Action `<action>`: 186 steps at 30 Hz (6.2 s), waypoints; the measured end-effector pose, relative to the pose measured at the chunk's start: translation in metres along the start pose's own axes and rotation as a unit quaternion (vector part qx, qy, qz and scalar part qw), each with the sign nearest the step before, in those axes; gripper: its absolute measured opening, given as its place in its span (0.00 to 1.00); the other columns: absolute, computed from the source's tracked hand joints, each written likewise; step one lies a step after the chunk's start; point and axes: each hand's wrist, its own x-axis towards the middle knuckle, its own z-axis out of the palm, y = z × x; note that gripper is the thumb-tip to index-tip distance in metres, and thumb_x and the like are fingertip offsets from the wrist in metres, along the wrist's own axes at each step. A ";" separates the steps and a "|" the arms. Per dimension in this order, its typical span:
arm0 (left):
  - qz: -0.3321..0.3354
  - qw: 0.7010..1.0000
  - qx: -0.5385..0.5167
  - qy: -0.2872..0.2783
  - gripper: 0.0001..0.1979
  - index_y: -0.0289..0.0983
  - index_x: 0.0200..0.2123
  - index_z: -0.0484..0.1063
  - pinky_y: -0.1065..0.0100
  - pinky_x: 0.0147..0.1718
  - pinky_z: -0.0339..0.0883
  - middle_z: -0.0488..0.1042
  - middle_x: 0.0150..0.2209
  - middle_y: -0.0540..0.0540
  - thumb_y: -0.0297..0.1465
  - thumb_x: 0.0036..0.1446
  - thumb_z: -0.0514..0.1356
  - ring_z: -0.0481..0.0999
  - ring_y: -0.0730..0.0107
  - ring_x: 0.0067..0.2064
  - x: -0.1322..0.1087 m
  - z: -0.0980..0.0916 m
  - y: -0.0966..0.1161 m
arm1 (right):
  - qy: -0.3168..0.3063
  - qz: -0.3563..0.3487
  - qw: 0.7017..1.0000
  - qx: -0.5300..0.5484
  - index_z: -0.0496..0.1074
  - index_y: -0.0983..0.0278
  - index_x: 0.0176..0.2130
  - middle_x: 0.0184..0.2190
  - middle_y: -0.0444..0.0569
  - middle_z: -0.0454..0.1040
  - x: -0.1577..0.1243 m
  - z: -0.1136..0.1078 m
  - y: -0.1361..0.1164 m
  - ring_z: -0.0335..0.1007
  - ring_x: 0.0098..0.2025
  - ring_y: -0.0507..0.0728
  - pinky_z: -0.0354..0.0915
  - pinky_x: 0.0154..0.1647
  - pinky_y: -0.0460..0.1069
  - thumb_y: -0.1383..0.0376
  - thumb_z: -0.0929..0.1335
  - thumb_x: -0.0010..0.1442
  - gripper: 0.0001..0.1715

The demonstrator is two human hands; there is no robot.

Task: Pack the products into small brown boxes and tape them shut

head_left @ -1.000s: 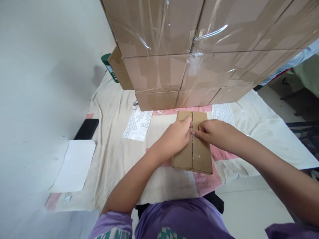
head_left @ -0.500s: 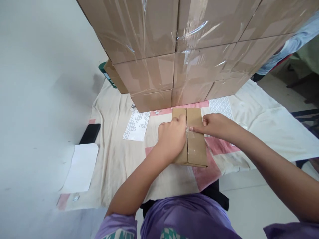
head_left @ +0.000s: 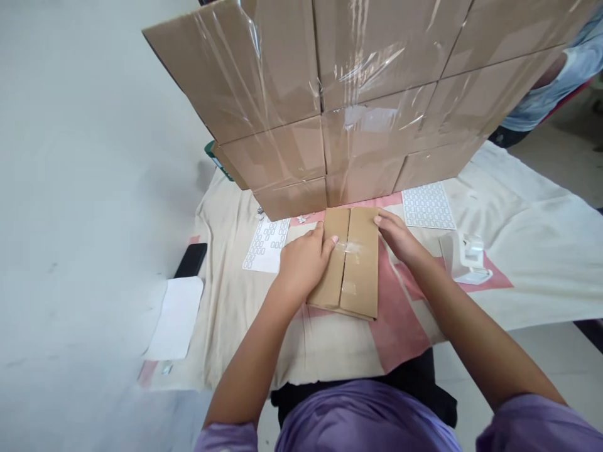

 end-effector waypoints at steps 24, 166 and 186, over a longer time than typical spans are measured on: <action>-0.059 0.976 -0.195 -0.075 0.34 0.49 0.73 0.53 0.58 0.61 0.68 0.65 0.69 0.42 0.42 0.67 0.57 0.69 0.55 0.67 0.018 -0.003 -0.092 | -0.085 0.102 0.990 0.049 0.76 0.62 0.38 0.32 0.47 0.76 -0.012 0.010 0.026 0.71 0.34 0.57 0.65 0.36 0.50 0.41 0.66 0.65 0.27; 0.337 0.905 -0.184 0.182 0.20 0.42 0.43 0.80 0.60 0.45 0.62 0.84 0.39 0.48 0.51 0.68 0.58 0.80 0.65 0.40 0.113 0.139 -0.056 | -0.029 0.155 0.987 -0.038 0.83 0.57 0.42 0.44 0.44 0.84 -0.006 0.008 0.032 0.77 0.51 0.65 0.67 0.59 0.59 0.58 0.73 0.57 0.13; 0.371 0.903 -0.078 0.204 0.19 0.40 0.49 0.78 0.60 0.40 0.59 0.82 0.41 0.45 0.44 0.72 0.53 0.77 0.64 0.40 0.105 0.137 -0.052 | 0.009 0.192 0.981 -0.032 0.81 0.57 0.36 0.36 0.43 0.83 -0.011 0.009 0.023 0.77 0.44 0.62 0.68 0.53 0.57 0.57 0.73 0.56 0.08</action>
